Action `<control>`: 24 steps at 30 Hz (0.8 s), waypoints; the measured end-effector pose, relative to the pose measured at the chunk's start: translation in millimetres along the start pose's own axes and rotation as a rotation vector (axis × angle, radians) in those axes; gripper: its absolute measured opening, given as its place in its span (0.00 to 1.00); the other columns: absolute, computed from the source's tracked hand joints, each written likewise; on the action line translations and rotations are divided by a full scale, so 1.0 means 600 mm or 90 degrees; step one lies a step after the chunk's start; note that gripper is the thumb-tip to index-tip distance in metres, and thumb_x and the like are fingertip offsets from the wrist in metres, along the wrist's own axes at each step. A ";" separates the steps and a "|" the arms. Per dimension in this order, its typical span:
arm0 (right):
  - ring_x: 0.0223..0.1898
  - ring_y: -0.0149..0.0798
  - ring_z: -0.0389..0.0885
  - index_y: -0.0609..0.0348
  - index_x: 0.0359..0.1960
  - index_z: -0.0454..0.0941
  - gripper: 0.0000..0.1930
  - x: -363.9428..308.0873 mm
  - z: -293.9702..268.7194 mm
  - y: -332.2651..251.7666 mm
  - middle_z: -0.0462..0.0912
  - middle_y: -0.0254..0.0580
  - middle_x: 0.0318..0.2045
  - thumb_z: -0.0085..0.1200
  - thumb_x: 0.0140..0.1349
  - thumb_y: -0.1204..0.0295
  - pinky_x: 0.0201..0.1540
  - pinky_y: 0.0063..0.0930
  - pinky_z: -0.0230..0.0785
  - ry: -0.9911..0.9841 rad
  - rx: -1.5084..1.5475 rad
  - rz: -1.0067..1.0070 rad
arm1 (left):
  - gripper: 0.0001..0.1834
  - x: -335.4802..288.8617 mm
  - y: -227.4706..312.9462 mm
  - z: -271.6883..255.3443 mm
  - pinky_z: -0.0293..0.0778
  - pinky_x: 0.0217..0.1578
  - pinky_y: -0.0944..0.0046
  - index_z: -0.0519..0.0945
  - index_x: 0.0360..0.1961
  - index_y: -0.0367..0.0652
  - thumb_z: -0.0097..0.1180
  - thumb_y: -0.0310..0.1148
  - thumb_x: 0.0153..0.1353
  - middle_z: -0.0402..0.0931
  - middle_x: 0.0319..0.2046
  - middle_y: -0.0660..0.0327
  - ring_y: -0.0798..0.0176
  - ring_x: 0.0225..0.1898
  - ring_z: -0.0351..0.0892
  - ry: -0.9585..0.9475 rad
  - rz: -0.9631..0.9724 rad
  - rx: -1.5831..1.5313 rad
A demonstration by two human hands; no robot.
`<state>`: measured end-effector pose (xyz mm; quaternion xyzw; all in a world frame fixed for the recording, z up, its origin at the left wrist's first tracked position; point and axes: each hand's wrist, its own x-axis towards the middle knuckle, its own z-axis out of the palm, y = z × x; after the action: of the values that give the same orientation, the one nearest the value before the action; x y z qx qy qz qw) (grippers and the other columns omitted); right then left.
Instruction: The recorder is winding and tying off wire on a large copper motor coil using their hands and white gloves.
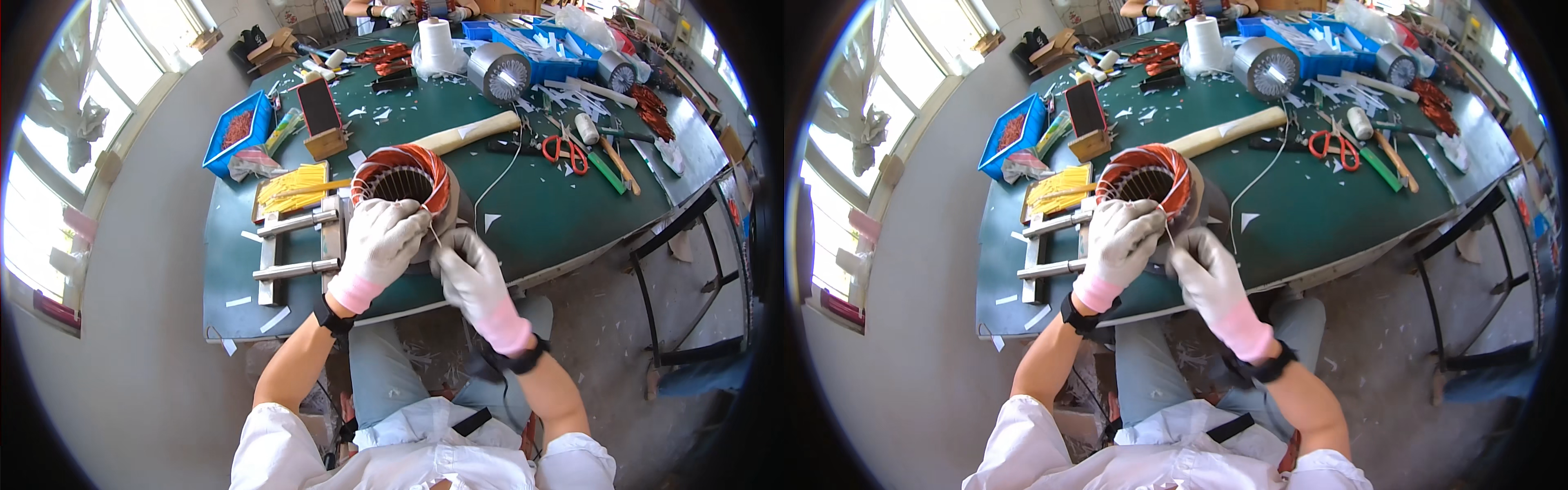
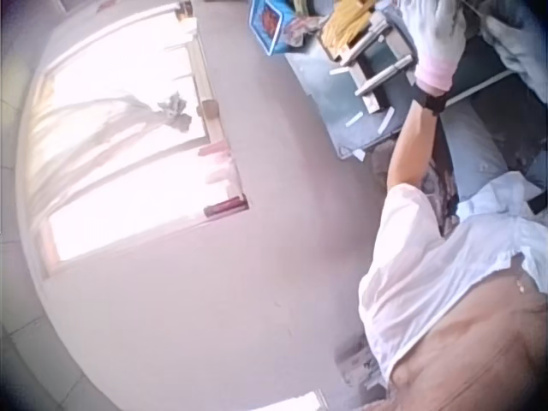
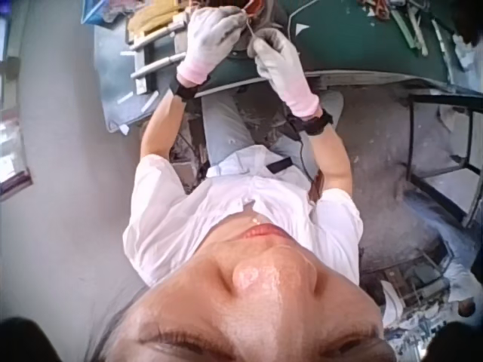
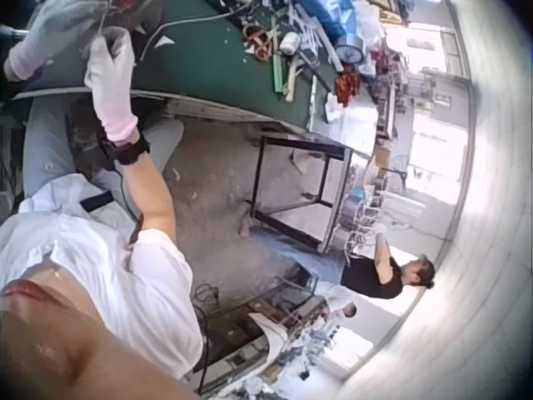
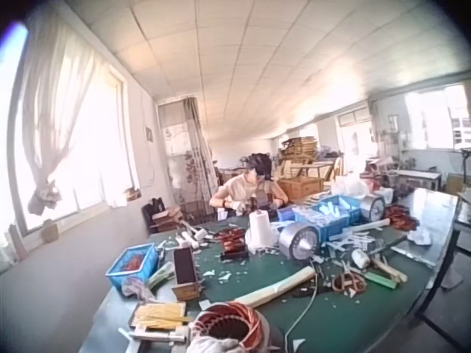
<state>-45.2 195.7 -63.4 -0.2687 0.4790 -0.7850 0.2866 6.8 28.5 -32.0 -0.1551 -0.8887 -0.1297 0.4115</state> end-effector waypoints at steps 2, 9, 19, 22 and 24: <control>0.15 0.17 0.54 0.55 0.47 0.73 0.08 -0.026 -0.015 -0.068 0.67 0.26 0.22 0.45 0.71 0.68 0.15 0.11 0.49 -0.226 0.332 0.458 | 0.14 -0.012 -0.009 -0.003 0.70 0.40 0.59 0.80 0.35 0.42 0.62 0.21 0.43 0.80 0.38 0.61 0.58 0.34 0.78 -0.004 -0.008 -0.002; 0.15 0.18 0.56 0.55 0.44 0.74 0.14 0.020 0.037 -0.091 0.66 0.23 0.20 0.46 0.72 0.59 0.17 0.14 0.48 -0.080 0.160 0.140 | 0.16 -0.019 -0.010 -0.005 0.68 0.42 0.58 0.81 0.37 0.44 0.61 0.25 0.43 0.78 0.38 0.62 0.58 0.36 0.77 0.003 -0.012 0.015; 0.14 0.14 0.51 0.59 0.38 0.71 0.12 0.125 -0.028 -0.104 0.72 0.27 0.24 0.41 0.73 0.64 0.15 0.10 0.44 -0.127 0.059 0.108 | 0.27 0.011 0.010 -0.028 0.68 0.44 0.57 0.74 0.49 0.41 0.65 0.28 0.45 0.78 0.36 0.57 0.53 0.39 0.77 -0.016 -0.255 -0.222; 0.16 0.13 0.55 0.59 0.39 0.74 0.13 0.087 -0.070 -0.101 0.69 0.23 0.21 0.42 0.72 0.64 0.16 0.11 0.46 -0.160 0.005 0.118 | 0.20 0.022 -0.002 -0.015 0.67 0.44 0.57 0.77 0.42 0.42 0.66 0.29 0.45 0.76 0.34 0.58 0.56 0.38 0.75 -0.107 -0.148 0.012; 0.16 0.13 0.54 0.61 0.44 0.74 0.13 0.034 -0.104 -0.121 0.68 0.22 0.22 0.45 0.71 0.63 0.16 0.11 0.46 -0.113 -0.019 0.135 | 0.15 0.018 -0.003 -0.024 0.67 0.43 0.57 0.78 0.37 0.42 0.65 0.30 0.46 0.75 0.30 0.58 0.55 0.37 0.74 -0.170 -0.153 0.048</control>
<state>-116.5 246.2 -19.1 -0.2891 0.4895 -0.7160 0.4052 9.4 23.6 -14.8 -0.0479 -0.9518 -0.1229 0.2770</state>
